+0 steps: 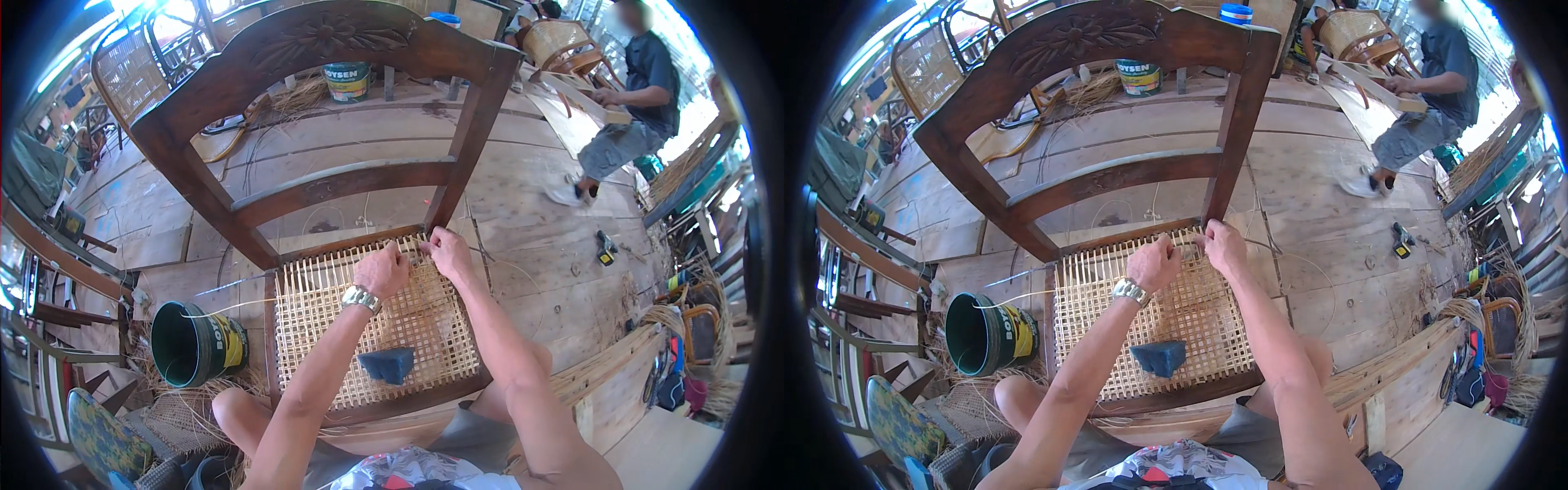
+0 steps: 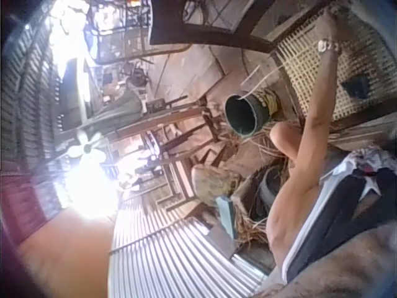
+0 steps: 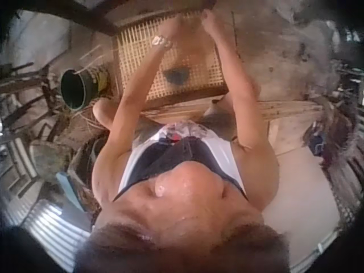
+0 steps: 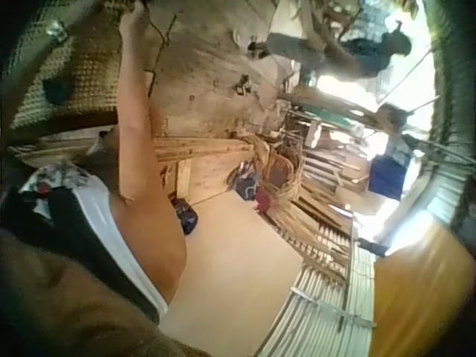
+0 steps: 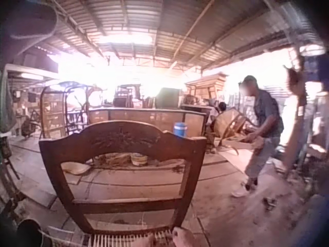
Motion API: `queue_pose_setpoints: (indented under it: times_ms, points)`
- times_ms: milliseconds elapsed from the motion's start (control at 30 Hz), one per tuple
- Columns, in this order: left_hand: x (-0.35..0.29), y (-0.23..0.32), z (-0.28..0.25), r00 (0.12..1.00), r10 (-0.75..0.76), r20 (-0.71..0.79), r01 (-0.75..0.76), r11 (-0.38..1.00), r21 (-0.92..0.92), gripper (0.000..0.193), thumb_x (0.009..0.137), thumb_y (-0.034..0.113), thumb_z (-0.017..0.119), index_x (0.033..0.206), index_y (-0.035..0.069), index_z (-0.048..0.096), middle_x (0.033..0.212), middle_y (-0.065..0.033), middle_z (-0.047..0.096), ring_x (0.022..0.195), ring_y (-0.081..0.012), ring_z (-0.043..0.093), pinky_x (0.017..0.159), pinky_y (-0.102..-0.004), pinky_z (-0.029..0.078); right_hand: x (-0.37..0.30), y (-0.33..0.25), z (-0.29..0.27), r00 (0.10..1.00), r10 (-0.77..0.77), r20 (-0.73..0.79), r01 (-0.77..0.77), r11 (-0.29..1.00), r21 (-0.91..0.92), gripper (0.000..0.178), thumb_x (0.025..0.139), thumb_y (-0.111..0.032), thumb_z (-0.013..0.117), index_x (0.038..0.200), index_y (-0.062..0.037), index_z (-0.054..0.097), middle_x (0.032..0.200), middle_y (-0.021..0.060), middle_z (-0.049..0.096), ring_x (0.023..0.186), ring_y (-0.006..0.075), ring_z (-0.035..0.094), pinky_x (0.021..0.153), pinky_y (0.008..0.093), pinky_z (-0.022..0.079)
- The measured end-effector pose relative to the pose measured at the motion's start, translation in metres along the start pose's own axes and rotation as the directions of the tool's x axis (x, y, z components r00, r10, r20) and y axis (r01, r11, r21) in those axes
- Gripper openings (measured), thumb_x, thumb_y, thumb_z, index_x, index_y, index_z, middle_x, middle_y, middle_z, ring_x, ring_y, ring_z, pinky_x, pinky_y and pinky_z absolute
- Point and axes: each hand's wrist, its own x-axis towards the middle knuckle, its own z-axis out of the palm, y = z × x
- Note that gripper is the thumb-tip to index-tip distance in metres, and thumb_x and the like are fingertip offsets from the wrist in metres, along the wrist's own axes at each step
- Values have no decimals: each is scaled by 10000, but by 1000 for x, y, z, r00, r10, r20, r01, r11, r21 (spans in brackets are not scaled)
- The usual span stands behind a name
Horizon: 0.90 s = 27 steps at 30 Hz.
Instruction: The recorder is weaving a cane seat for a wooden chair using thin strips of material.
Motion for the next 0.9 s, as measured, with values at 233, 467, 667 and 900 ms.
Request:
queue_pose_setpoints:
  times_ms: [233,467,667,900]
  points:
    - [7,20,-8,995,15,100,-31,985,169,249,907,319,623,948,76,660,877,-176,722,835,-368,705,726,-496,539,2,-6,-6,999,1,45,-2,1000,17,318,802,-308,801,830,-57,608,794,154,667,774,354,648,681,465,486]
    - [10,-13,7,991,64,114,-56,996,-71,271,899,373,637,933,106,659,841,-147,722,805,-353,696,704,-486,526,1,-13,-8,994,100,49,-99,995,-29,326,798,-319,802,826,-56,611,797,158,673,798,359,660,691,468,495]
    - [3,-8,9,1000,-4,28,6,999,-44,310,897,394,603,904,89,659,808,-178,717,804,-376,698,721,-496,534,3,-5,2,996,87,32,-87,996,-14,338,793,-328,806,826,-57,607,823,153,678,820,369,660,690,474,500]
    - [23,6,10,990,-38,132,36,999,19,371,861,399,602,944,45,676,986,-232,715,939,-393,682,821,-481,530,6,3,-8,987,48,156,-74,984,163,278,807,-331,806,899,-88,705,836,131,715,758,233,679,703,365,523]
